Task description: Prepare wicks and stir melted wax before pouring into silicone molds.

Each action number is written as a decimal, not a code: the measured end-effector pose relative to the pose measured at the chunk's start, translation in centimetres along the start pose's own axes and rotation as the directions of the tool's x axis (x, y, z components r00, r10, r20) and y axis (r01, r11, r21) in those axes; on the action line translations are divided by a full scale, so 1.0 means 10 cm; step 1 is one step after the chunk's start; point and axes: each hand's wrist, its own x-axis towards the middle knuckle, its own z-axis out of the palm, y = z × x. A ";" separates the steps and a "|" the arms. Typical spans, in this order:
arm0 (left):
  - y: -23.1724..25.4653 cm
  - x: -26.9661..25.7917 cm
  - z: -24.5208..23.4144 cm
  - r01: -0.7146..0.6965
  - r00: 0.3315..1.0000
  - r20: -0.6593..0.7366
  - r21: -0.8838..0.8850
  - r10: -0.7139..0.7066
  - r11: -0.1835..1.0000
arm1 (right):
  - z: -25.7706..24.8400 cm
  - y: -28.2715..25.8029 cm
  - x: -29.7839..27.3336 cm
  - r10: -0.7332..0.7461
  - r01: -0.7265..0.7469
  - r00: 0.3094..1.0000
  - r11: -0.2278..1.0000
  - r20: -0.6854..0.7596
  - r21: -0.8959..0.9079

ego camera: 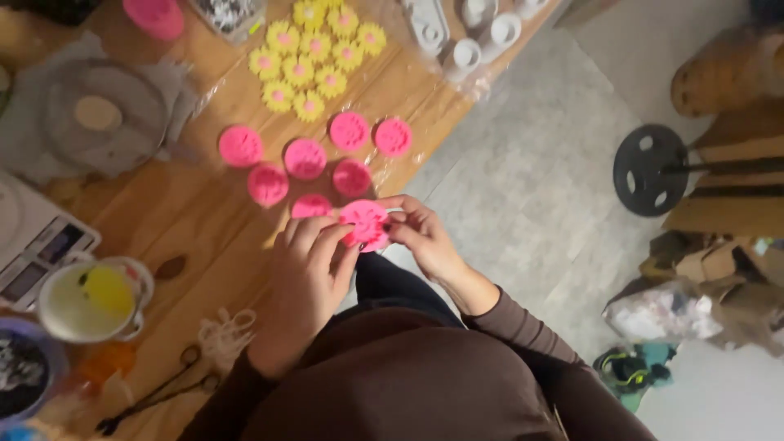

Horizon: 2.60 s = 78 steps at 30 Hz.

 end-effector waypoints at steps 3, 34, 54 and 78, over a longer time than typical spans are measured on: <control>0.02 0.19 0.08 0.082 0.996 -0.016 -0.028 -0.083 0.996 | -0.80 0.18 0.52 0.052 -0.044 0.977 0.998 -0.209 0.040; 0.37 -1.63 -0.12 0.706 0.417 -0.305 -0.485 -0.856 0.516 | -2.32 0.77 0.43 -0.091 0.222 0.974 0.231 0.206 -0.947; 0.24 -1.62 -2.41 0.104 0.994 0.061 -0.693 -0.086 0.714 | -0.53 2.09 -0.77 -0.115 0.026 0.993 0.296 -0.009 -0.955; 0.02 -2.32 -2.65 0.011 0.822 0.108 -0.985 0.559 0.175 | -0.23 1.41 -1.66 0.025 -0.275 0.961 0.175 -0.275 -0.945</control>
